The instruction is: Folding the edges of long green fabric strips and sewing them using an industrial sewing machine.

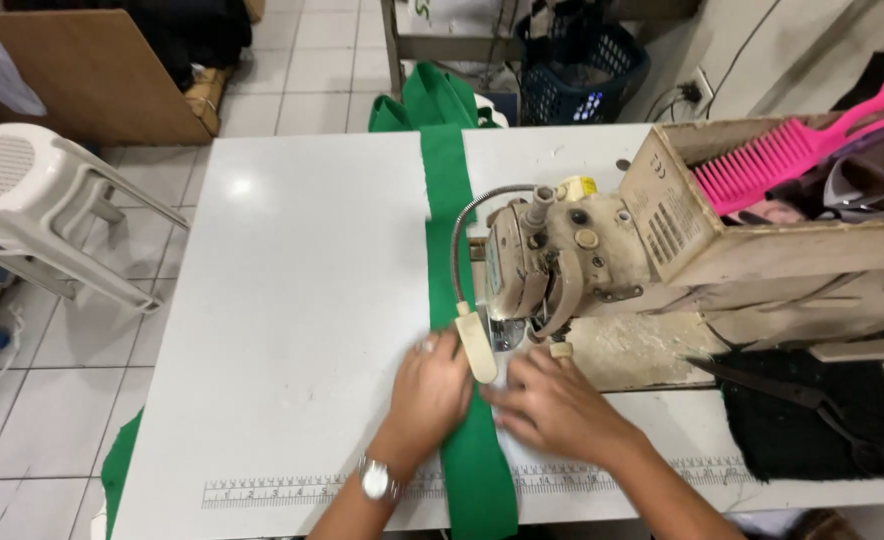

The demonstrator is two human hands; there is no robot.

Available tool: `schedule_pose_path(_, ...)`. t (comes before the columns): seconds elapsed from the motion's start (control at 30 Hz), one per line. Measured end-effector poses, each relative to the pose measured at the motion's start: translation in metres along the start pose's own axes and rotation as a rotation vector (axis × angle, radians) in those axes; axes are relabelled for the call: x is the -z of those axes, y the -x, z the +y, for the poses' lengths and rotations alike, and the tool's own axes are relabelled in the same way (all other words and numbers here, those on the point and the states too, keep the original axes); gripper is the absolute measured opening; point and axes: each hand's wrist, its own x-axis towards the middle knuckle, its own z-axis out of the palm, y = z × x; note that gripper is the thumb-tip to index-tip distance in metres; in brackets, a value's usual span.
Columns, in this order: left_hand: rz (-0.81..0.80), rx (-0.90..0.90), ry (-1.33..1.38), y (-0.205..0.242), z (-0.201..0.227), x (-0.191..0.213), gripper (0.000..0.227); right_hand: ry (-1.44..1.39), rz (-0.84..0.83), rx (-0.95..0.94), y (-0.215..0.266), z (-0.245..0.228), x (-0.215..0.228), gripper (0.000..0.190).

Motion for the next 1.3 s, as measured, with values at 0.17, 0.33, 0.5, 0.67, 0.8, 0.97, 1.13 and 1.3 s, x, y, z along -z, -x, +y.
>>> schedule_pose_path(0.17,-0.105,-0.087,-0.064,0.082,0.044,0.031,0.021,-0.155,0.102,0.245,0.024,-0.016,-0.007,0.028)
schedule_pose_path(0.33,-0.263,0.111,0.398,0.061,0.008,0.041,0.008,-0.060,0.307,0.370,0.021,-0.025,-0.043,0.035)
schedule_pose_path(0.5,0.145,-0.013,-0.064,-0.108,-0.107,-0.050,0.015,-0.094,0.462,0.304,0.023,-0.017,-0.081,0.040)
schedule_pose_path(0.67,0.088,-0.125,0.008,-0.170,-0.143,-0.084,0.030,0.070,0.525,0.238,0.042,-0.009,-0.103,0.034)
schedule_pose_path(0.8,0.098,-0.313,0.148,-0.086,-0.097,-0.029,0.024,0.008,0.514,0.098,0.079,-0.022,-0.094,0.037)
schedule_pose_path(0.97,-0.001,-0.347,0.262,-0.009,-0.041,0.004,0.019,-0.043,0.570,0.351,0.092,-0.016,-0.087,0.021)
schedule_pose_path(1.13,-0.011,-0.322,0.287,-0.011,-0.031,-0.001,0.005,-0.241,0.533,0.276,0.100,-0.021,-0.080,0.013)
schedule_pose_path(1.3,-0.003,-0.295,0.378,-0.024,-0.029,-0.001,0.004,-0.201,0.516,0.250,0.106,-0.022,-0.083,0.016)
